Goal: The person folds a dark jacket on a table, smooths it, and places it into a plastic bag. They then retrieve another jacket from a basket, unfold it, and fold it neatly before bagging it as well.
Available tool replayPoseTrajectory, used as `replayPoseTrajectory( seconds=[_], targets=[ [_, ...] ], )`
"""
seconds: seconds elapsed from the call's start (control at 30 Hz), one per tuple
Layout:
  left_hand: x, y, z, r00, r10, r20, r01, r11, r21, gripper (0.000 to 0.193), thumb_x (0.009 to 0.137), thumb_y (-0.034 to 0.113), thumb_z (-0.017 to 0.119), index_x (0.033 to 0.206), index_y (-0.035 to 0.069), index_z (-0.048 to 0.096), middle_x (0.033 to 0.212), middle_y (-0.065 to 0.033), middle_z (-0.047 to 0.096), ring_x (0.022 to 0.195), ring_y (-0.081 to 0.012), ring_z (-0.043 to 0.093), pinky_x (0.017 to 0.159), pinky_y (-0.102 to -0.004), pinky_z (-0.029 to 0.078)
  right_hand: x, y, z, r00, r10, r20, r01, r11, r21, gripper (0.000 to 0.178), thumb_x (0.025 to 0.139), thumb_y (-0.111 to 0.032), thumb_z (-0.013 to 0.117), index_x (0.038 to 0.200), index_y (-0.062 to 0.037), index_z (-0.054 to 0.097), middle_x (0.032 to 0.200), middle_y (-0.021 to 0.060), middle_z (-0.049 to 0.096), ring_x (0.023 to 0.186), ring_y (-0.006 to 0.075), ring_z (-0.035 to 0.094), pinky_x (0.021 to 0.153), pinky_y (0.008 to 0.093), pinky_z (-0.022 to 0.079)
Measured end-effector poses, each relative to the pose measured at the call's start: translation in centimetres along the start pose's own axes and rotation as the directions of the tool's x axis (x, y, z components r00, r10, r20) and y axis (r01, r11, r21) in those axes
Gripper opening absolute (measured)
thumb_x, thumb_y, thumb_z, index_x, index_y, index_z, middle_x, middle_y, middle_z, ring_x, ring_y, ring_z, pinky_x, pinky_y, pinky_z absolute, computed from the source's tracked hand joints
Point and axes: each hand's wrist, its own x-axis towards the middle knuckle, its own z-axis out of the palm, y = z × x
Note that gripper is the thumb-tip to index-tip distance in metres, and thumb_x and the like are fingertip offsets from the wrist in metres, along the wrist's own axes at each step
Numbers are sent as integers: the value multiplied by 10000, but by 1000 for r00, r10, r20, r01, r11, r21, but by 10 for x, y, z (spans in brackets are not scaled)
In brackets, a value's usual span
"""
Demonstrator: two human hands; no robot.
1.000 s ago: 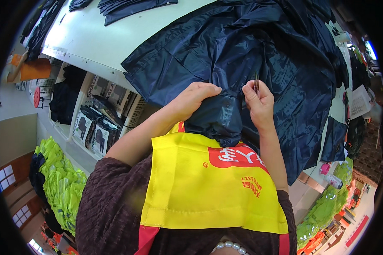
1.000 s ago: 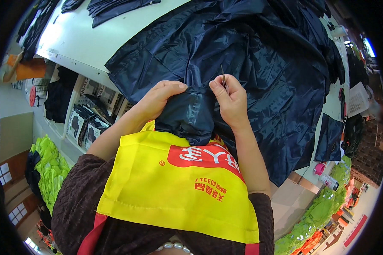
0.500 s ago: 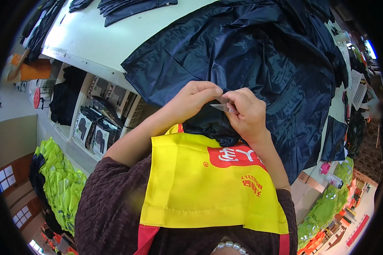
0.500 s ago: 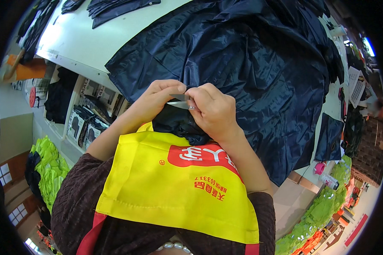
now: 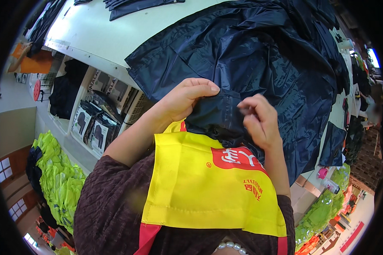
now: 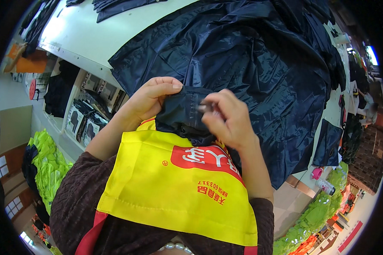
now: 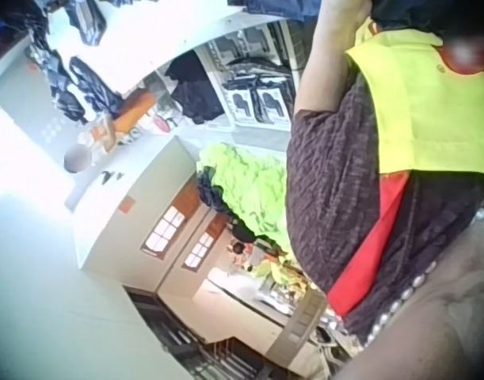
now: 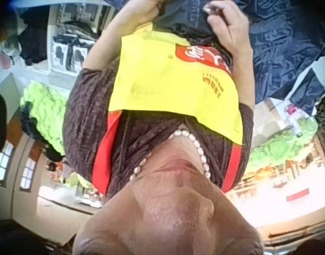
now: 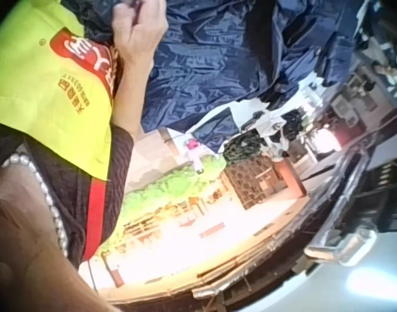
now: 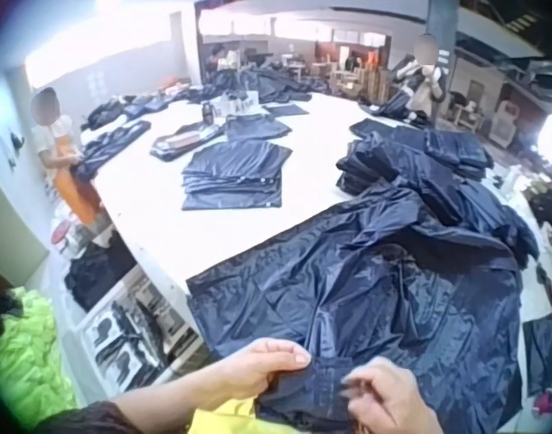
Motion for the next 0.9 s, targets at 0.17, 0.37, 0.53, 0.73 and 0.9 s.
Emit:
replayPoseTrajectory(
  seconds=[0.17, 0.37, 0.53, 0.73, 0.9],
  targets=[
    [2, -3, 0, 998, 10, -60, -9, 1000, 17, 91, 848, 101, 631, 875, 25, 676, 847, -75, 680, 755, -138, 648, 757, -253, 528, 1, 18, 2, 999, 25, 24, -20, 981, -191, 266, 850, -284, 630, 967, -48, 592, 801, 92, 571, 629, 201, 565, 543, 272, 451],
    [3, -3, 2, 997, 19, -74, -18, 1000, 8, 89, 844, 100, 638, 869, 28, 683, 833, -79, 680, 736, -138, 651, 743, -257, 538, 7, 18, 9, 999, -11, 40, 21, 969, -246, 265, 855, -292, 628, 946, -45, 602, 808, 104, 591, 650, 228, 588, 542, 284, 469],
    [3, -3, 2, 997, 8, -72, -7, 1000, 9, 90, 841, 106, 646, 865, 30, 687, 823, -76, 682, 729, -132, 652, 732, -248, 538, 9, 18, 10, 999, -26, 41, 35, 966, -255, 272, 856, -301, 626, 944, -44, 604, 803, 107, 598, 651, 233, 592, 539, 289, 475],
    [5, -4, 1, 998, 0, -59, 1, 1000, 11, 91, 838, 111, 654, 861, 31, 690, 823, -67, 683, 734, -126, 650, 734, -238, 533, 9, 22, 10, 999, -42, 22, 45, 981, -186, 223, 854, -250, 634, 916, -38, 601, 789, 100, 593, 647, 220, 583, 541, 281, 460],
    [7, -6, -2, 996, 11, -91, -6, 999, 47, 87, 839, 101, 649, 877, 29, 679, 844, -68, 680, 745, -120, 646, 754, -239, 524, 1, 45, 12, 957, 212, -196, -147, 942, 302, 174, 866, -200, 634, 891, -36, 581, 762, 24, 556, 660, 92, 510, 578, 216, 401]
  ],
)
